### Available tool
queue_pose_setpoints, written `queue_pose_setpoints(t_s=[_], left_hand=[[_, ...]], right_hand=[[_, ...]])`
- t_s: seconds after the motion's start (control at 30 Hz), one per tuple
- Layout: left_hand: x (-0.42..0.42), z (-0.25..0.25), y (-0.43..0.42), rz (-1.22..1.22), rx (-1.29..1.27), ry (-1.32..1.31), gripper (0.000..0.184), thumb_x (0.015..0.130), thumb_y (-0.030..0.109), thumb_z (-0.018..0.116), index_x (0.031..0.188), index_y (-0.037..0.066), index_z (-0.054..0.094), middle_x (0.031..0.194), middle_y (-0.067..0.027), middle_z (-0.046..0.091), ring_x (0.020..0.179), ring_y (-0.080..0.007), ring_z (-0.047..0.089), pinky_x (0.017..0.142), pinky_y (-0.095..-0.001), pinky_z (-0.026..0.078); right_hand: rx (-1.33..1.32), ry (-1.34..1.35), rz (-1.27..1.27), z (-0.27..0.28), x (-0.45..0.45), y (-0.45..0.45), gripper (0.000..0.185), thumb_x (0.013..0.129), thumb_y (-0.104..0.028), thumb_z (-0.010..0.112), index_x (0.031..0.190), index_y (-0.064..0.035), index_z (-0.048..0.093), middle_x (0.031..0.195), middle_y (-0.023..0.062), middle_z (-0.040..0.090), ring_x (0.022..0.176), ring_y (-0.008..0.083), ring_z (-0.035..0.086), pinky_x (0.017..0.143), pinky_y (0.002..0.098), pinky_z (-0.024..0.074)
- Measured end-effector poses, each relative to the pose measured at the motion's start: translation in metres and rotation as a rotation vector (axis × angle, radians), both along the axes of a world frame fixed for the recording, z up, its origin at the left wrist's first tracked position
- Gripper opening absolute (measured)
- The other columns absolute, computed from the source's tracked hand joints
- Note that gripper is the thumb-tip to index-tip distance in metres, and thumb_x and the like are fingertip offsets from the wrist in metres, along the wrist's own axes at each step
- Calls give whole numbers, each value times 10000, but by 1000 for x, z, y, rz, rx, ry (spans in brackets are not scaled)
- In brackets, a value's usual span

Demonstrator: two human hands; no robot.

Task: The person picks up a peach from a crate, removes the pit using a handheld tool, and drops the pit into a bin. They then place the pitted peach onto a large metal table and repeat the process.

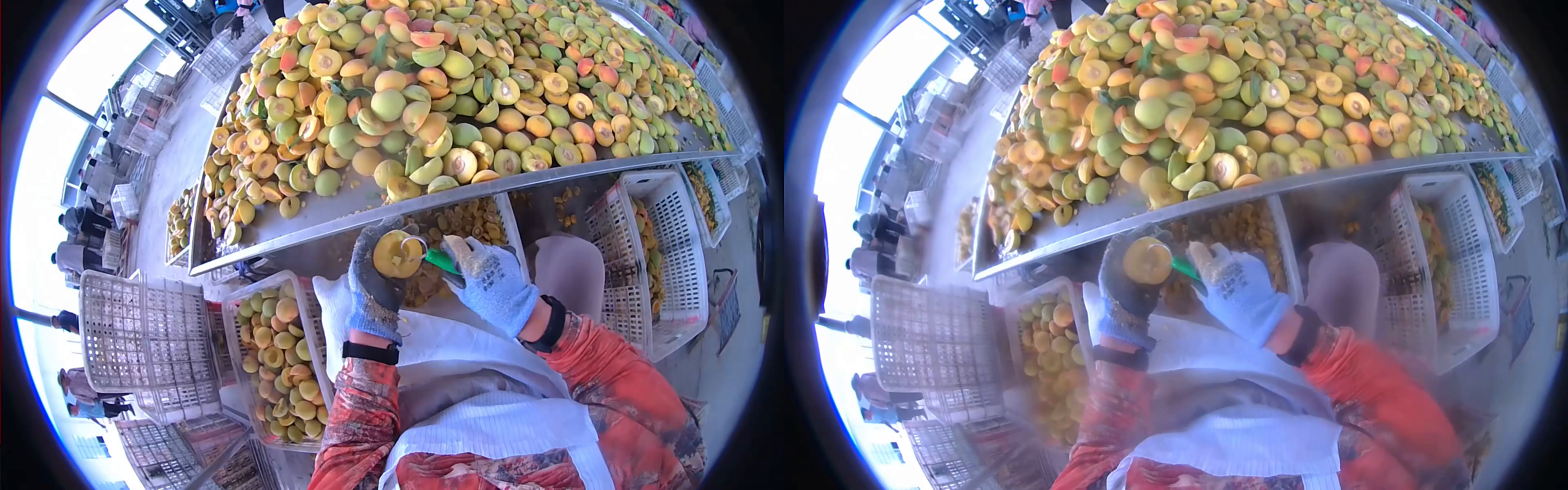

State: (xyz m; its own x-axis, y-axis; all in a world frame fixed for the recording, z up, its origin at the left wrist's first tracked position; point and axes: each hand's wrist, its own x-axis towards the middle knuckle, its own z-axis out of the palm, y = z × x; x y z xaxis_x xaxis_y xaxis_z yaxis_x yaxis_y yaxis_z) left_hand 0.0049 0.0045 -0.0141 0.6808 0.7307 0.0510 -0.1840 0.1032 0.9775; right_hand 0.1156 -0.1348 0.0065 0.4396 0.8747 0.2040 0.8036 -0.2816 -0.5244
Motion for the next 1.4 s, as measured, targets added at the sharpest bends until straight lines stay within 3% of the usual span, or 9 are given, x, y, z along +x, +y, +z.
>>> queue_pose_setpoints(t_s=[0.13, 0.4, 0.57, 0.7, 0.83, 1.0, 1.2, 1.3, 1.4], left_hand=[[7, -6, 0, 54, 385, 71, 328, 915, 266, 447, 1119, 20, 520, 1073, -140, 586, 1007, -280, 574, 844, -405, 504], [10, 7, -6, 183, -1112, -280, 318, 861, 273, 510, 1015, 6, 586, 911, -123, 607, 830, -247, 586, 760, -372, 509], [4, 14, -21, 243, -810, -223, 261, 865, 232, 523, 984, 21, 619, 823, -88, 623, 737, -208, 606, 624, -322, 519], [-11, 31, -8, 319, -783, -109, 327, 851, 235, 548, 1064, -12, 576, 1006, -124, 609, 909, -229, 595, 765, -317, 501], [-101, -6, 63, 424, -206, -85, 239, 847, 98, 514, 1049, 2, 598, 1046, -93, 603, 938, -187, 594, 785, -288, 493], [-287, -118, 154, 976, -347, 35, 170, 782, 99, 611, 916, 3, 652, 889, -58, 640, 772, -148, 598, 694, -265, 484], [-441, -142, 217, 1148, 20, 644, 275, 809, 195, 594, 1014, 13, 588, 910, -103, 635, 750, -209, 575, 714, -321, 459], [-472, -228, 238, 394, 466, 2006, 460, 820, 269, 520, 1229, 59, 518, 1229, -161, 532, 1083, -366, 518, 929, -424, 412], [-458, -229, 244, 486, 509, 1977, 411, 807, 229, 558, 1191, 82, 556, 1199, -139, 559, 1061, -359, 537, 918, -425, 417]], right_hand=[[-79, -434, 62, -4, -7, 19, 527, 757, -135, 539, 1263, -35, 426, 952, 154, 551, 748, 296, 559, 641, 414, 449], [-126, -592, 221, -17, -31, 7, 460, 771, -146, 481, 1201, 15, 449, 892, 159, 558, 674, 255, 543, 575, 399, 424], [122, -57, 336, -12, -38, -2, 337, 750, -96, 605, 1052, 24, 518, 823, 183, 594, 648, 336, 602, 550, 398, 471], [-32, 402, 271, 13, -33, 2, 359, 733, -61, 628, 1074, -29, 522, 843, 132, 599, 621, 209, 597, 531, 318, 468], [49, 1115, -6, 2, -17, -1, 448, 716, -33, 656, 1127, -28, 479, 854, 39, 602, 696, 91, 558, 574, 233, 473], [-13, 1068, -144, -26, 7, -7, 408, 728, -31, 636, 1103, -27, 475, 751, 35, 561, 549, 99, 538, 421, 221, 448], [-134, 1107, -254, -40, -13, 20, 376, 724, 1, 637, 1073, -41, 501, 741, 38, 554, 526, 108, 540, 410, 225, 451], [-122, 1082, -313, -28, -24, 31, 381, 724, 21, 644, 1078, -36, 516, 804, 39, 566, 555, 93, 545, 453, 223, 465], [-158, 960, -285, -22, -32, 40, 397, 735, 4, 656, 1106, -32, 518, 881, 31, 577, 600, 71, 541, 481, 216, 465]])
